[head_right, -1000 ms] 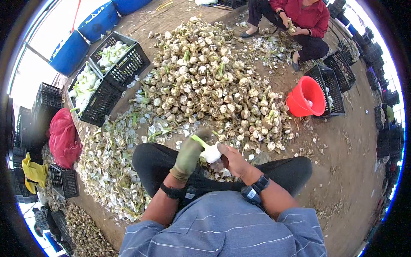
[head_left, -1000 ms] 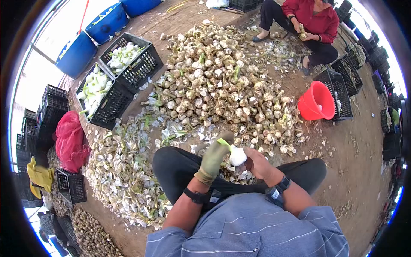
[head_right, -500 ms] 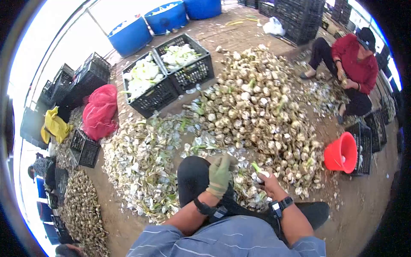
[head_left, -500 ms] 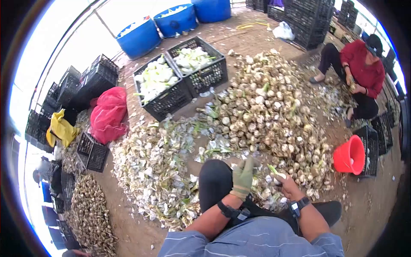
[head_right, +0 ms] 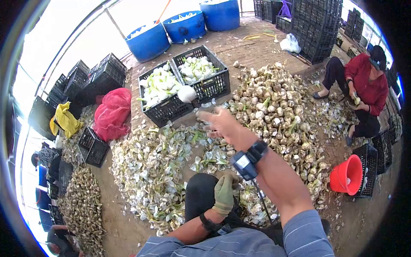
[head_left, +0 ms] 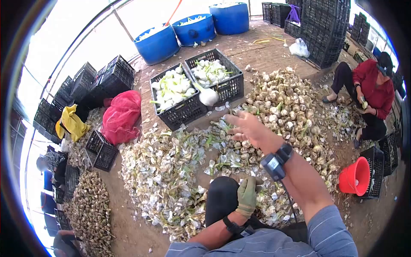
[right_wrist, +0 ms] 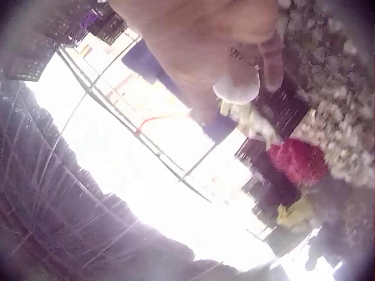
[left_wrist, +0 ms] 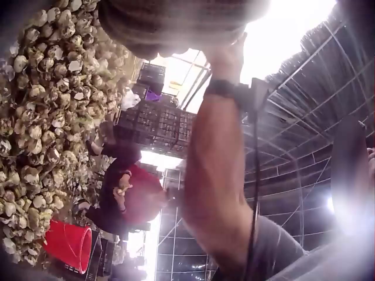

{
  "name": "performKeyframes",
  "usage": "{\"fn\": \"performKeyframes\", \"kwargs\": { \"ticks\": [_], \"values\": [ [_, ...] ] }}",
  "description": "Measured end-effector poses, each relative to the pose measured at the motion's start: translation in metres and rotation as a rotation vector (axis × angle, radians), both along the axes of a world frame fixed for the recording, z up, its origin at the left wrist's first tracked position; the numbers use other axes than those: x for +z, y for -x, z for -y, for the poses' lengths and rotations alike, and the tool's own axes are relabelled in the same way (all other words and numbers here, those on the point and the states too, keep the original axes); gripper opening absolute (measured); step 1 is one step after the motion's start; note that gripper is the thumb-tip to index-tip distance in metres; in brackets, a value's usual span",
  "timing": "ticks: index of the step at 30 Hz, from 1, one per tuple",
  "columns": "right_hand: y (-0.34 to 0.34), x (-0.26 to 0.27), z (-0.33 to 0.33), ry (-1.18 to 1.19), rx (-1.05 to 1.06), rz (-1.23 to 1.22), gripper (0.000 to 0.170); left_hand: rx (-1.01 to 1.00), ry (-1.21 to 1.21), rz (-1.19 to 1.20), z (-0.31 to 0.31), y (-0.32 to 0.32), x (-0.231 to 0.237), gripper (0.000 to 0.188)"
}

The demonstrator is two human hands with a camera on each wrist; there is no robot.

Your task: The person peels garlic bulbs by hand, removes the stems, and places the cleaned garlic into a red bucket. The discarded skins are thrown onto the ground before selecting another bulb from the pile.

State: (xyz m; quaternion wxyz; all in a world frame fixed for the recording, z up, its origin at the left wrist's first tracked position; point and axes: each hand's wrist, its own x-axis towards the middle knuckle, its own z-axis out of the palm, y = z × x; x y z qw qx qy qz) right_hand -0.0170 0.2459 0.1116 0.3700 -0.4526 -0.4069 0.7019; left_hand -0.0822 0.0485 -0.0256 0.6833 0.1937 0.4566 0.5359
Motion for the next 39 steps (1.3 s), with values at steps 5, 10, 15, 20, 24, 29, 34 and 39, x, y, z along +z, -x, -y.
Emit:
{"fn": "performKeyframes", "kwargs": {
  "ticks": [5, 10, 15, 20, 24, 29, 34, 39],
  "values": [
    [-0.03, -0.084, 0.046, -0.094, -0.062, 0.376, 0.066, -0.008, -0.036, 0.033, -0.001, -0.005, 0.001, 0.023],
    [-0.163, -0.223, 0.146, -0.007, -0.01, 0.71, 0.023, -0.204, -0.025, -0.062, 0.001, -0.007, 0.004, 0.029],
    [-0.295, -0.234, 0.245, 0.01, 0.088, 1.12, 0.039, -0.468, -0.57, -0.854, -0.001, -0.014, 0.008, 0.009],
    [-0.404, -0.248, 0.328, 0.231, 0.126, 1.541, 0.021, -0.313, 0.038, -0.145, 0.007, -0.043, 0.014, 0.028],
    [-0.425, -0.278, 0.368, 0.058, -0.097, 1.512, 0.018, -0.394, 0.009, -0.165, 0.012, -0.063, 0.001, 0.026],
    [-0.41, -0.321, 0.361, -0.004, -0.217, 1.44, 0.028, -0.487, 0.132, -0.31, 0.01, -0.092, 0.005, 0.026],
    [-0.407, -0.313, 0.327, 0.172, -0.362, 1.574, 0.036, -0.548, 0.109, -0.325, 0.009, -0.106, -0.005, 0.022],
    [-0.426, -0.333, 0.34, 0.016, 0.008, 1.704, 0.035, -0.602, 0.024, -0.36, 0.011, -0.113, -0.011, 0.022]
  ]
}}
